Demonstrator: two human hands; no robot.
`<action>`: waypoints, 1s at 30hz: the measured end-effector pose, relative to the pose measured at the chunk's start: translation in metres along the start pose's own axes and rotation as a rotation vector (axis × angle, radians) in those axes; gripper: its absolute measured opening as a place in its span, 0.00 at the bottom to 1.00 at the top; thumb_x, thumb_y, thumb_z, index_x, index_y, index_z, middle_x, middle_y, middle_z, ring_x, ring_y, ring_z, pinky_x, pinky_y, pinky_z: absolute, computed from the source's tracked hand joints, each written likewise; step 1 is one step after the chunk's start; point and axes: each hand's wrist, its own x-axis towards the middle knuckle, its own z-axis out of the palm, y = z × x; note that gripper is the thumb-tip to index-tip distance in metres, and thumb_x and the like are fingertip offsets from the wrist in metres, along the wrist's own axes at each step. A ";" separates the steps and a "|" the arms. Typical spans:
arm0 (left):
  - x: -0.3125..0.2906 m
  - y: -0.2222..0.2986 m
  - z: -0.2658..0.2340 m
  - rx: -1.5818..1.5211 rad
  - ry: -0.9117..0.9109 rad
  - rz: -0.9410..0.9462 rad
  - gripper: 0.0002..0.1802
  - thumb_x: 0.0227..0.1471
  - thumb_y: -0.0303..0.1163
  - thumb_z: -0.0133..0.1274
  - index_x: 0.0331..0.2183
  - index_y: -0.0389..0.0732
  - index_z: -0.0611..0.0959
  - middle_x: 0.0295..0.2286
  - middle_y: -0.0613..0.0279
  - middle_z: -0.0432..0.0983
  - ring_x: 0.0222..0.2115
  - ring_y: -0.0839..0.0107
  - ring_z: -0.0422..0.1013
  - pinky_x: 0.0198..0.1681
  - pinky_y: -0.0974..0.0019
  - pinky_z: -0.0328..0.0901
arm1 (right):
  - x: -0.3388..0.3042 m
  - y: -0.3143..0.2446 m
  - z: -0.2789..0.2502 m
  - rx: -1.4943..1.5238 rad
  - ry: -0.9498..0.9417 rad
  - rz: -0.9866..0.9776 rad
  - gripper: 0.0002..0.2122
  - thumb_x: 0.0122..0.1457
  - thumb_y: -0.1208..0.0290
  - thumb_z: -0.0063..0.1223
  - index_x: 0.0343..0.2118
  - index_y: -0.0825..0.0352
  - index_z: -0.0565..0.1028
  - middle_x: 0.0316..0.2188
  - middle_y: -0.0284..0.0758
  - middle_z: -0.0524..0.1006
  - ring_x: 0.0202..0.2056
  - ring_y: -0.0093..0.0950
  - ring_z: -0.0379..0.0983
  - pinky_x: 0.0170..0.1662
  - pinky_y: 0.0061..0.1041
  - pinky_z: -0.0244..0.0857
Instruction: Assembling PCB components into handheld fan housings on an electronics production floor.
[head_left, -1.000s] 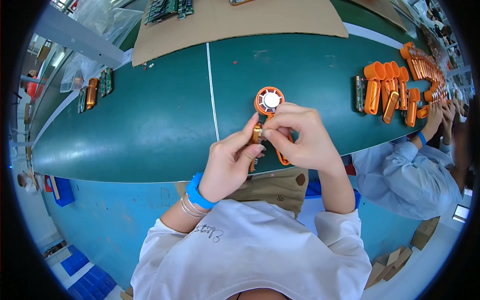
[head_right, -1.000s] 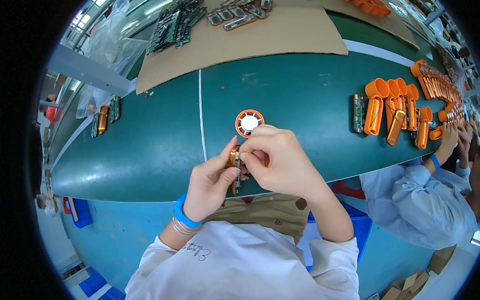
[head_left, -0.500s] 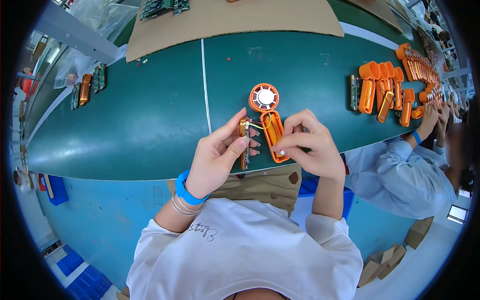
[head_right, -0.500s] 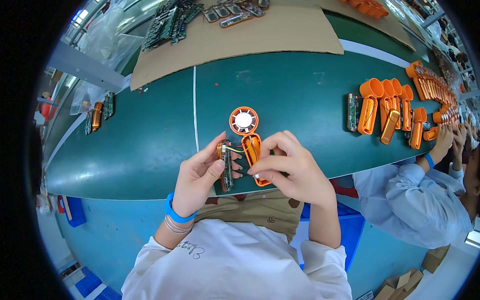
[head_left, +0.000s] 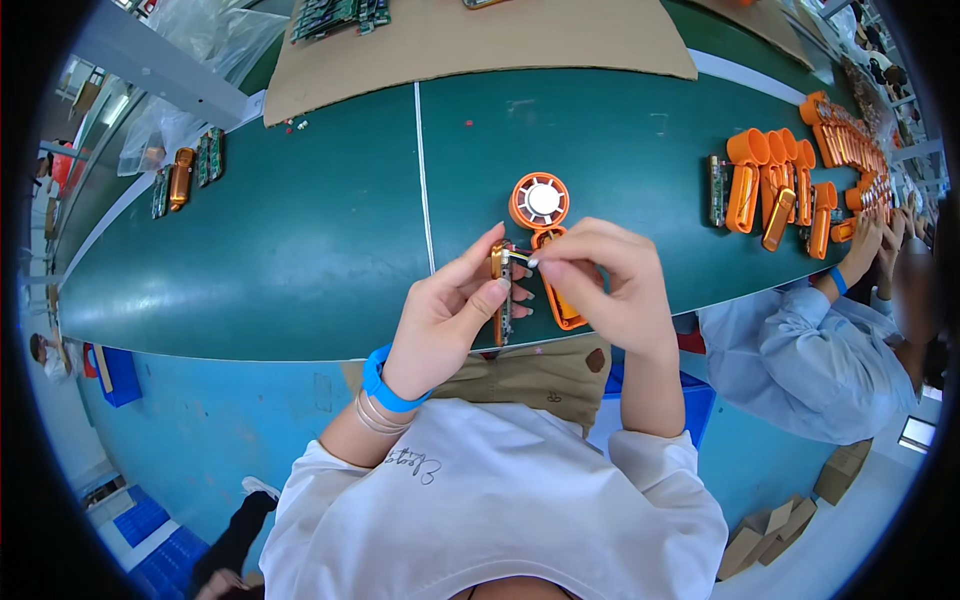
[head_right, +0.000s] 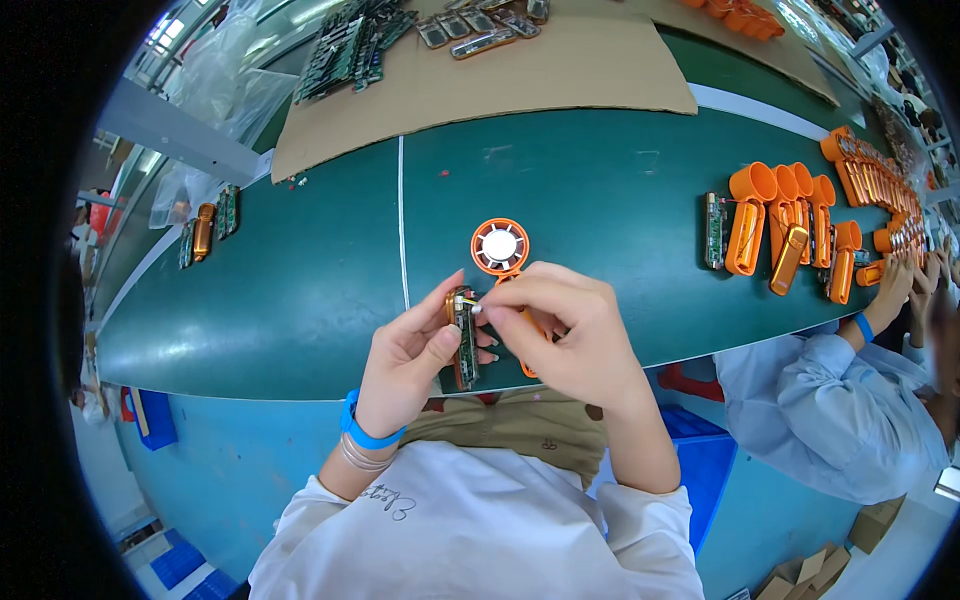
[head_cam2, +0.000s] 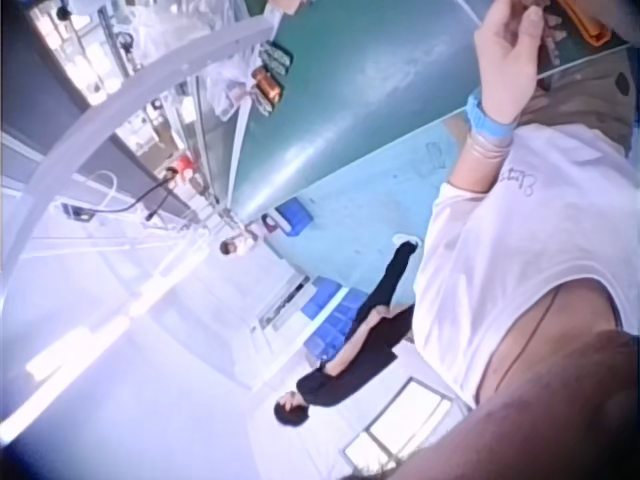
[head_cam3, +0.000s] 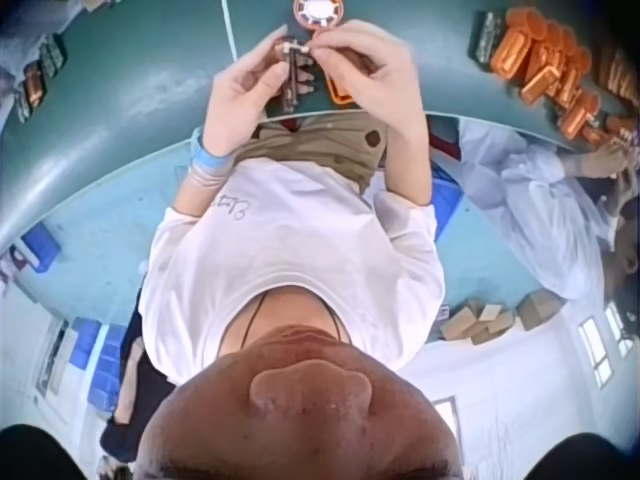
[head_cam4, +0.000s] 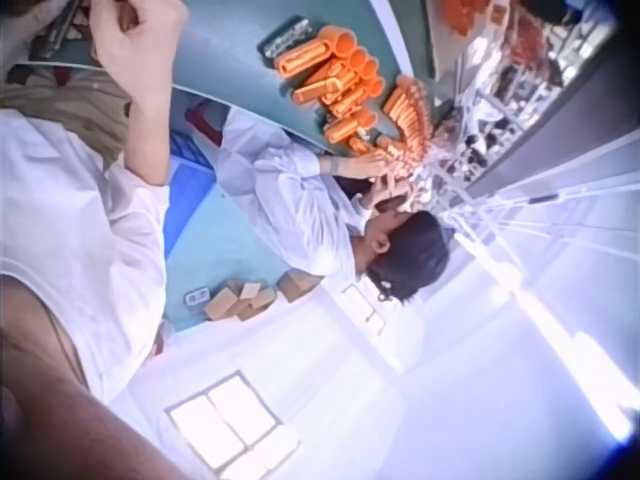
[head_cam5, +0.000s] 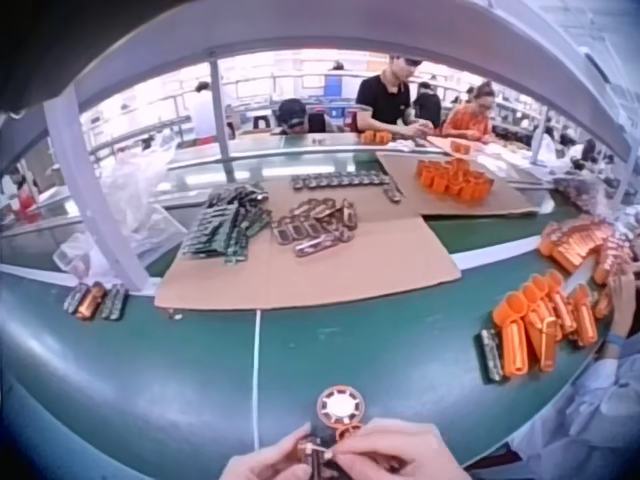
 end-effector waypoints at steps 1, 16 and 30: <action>0.000 0.000 0.000 0.018 -0.004 0.008 0.27 0.58 0.23 0.44 0.59 0.37 0.60 0.44 0.56 0.71 0.40 0.71 0.71 0.44 0.64 0.70 | 0.002 -0.013 0.006 0.062 0.031 0.035 0.04 0.50 0.82 0.54 0.30 0.71 0.77 0.23 0.32 0.73 0.22 0.20 0.69 0.24 0.20 0.62; -0.002 0.001 0.005 0.100 -0.002 0.053 0.29 0.57 0.20 0.44 0.59 0.37 0.59 0.46 0.58 0.70 0.42 0.72 0.70 0.47 0.67 0.68 | 0.003 -0.013 0.019 -0.131 0.096 0.055 0.03 0.49 0.77 0.56 0.26 0.70 0.76 0.21 0.37 0.74 0.24 0.32 0.71 0.27 0.28 0.64; 0.001 -0.002 0.006 0.321 0.085 0.172 0.28 0.54 0.18 0.48 0.57 0.42 0.66 0.36 0.61 0.72 0.35 0.77 0.72 0.41 0.72 0.70 | 0.005 -0.008 0.025 -0.111 0.124 0.044 0.01 0.47 0.80 0.55 0.24 0.70 0.76 0.20 0.37 0.74 0.23 0.31 0.71 0.25 0.27 0.62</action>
